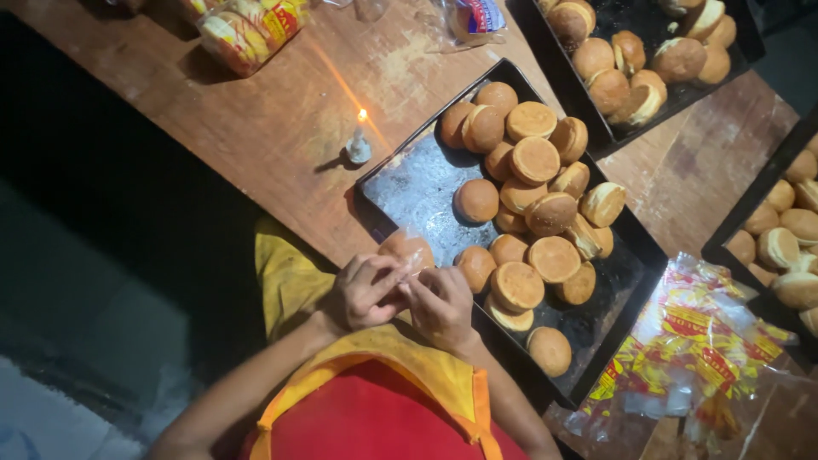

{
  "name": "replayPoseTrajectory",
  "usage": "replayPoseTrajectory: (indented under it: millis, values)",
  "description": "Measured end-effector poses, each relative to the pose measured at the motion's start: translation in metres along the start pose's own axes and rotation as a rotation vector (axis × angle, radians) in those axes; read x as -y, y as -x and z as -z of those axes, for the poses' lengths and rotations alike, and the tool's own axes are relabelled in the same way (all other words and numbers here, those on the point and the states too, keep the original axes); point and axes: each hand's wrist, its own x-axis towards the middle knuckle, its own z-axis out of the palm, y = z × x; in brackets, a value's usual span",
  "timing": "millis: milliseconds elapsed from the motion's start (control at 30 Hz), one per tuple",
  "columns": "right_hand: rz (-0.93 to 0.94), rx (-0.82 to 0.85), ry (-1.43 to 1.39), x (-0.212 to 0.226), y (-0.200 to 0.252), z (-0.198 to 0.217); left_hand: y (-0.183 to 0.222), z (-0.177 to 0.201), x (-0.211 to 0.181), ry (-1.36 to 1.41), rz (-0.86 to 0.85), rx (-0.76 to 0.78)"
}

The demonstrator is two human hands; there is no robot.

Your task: The person picks baked buns one at a time from black trays on a wooden table and places them into clear plastic bags, then presses the bag openings closed. They work through multiple trays, occasionally repositioning trays and stacking filled bags of buns on the table.

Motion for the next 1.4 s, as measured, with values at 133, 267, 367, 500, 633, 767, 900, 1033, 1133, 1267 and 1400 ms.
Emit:
replayPoseTrajectory:
  millis: [133, 267, 367, 500, 633, 767, 900, 1033, 1133, 1267, 1400]
  values:
    - [0.035, 0.278, -0.320, -0.015, -0.006, 0.013, 0.002, -0.008, 0.004, -0.003, -0.025, -0.047]
    - [-0.215, 0.298, -0.671, -0.031, -0.027, 0.035, 0.006, -0.009, 0.009, 0.041, -0.036, 0.015]
    - [-0.317, 0.199, -0.294, -0.021, -0.063, 0.034, -0.017, 0.004, -0.006, 0.040, -0.084, 0.002]
    - [-0.356, 0.363, -0.227, -0.039, -0.032, 0.001, -0.017, 0.004, -0.003, 0.059, -0.068, 0.024]
    - [-0.204, 0.211, -0.158, -0.028, -0.012, -0.005, -0.025, 0.011, -0.004, 0.070, 0.019, 0.083]
    - [-0.177, 0.319, -0.276, -0.041, 0.007, -0.004, -0.035, 0.011, 0.006, 0.245, -0.021, 0.051]
    - [-0.205, 0.215, -0.520, -0.032, -0.011, 0.013, -0.032, 0.009, 0.018, 0.201, -0.053, 0.129]
    - [-0.115, 0.160, -0.352, -0.024, -0.001, -0.015, -0.034, 0.002, 0.017, 0.192, -0.048, 0.085]
    - [-0.121, 0.130, -0.379, -0.030, 0.015, -0.042, -0.021, -0.009, 0.024, 0.163, 0.014, 0.009]
    - [-0.117, 0.162, -0.418, -0.033, -0.009, -0.053, -0.014, -0.004, 0.028, 0.122, 0.330, -0.121]
    - [-0.253, 0.231, -0.570, -0.061, -0.031, -0.072, 0.003, -0.010, 0.054, 0.097, 0.350, -0.206]
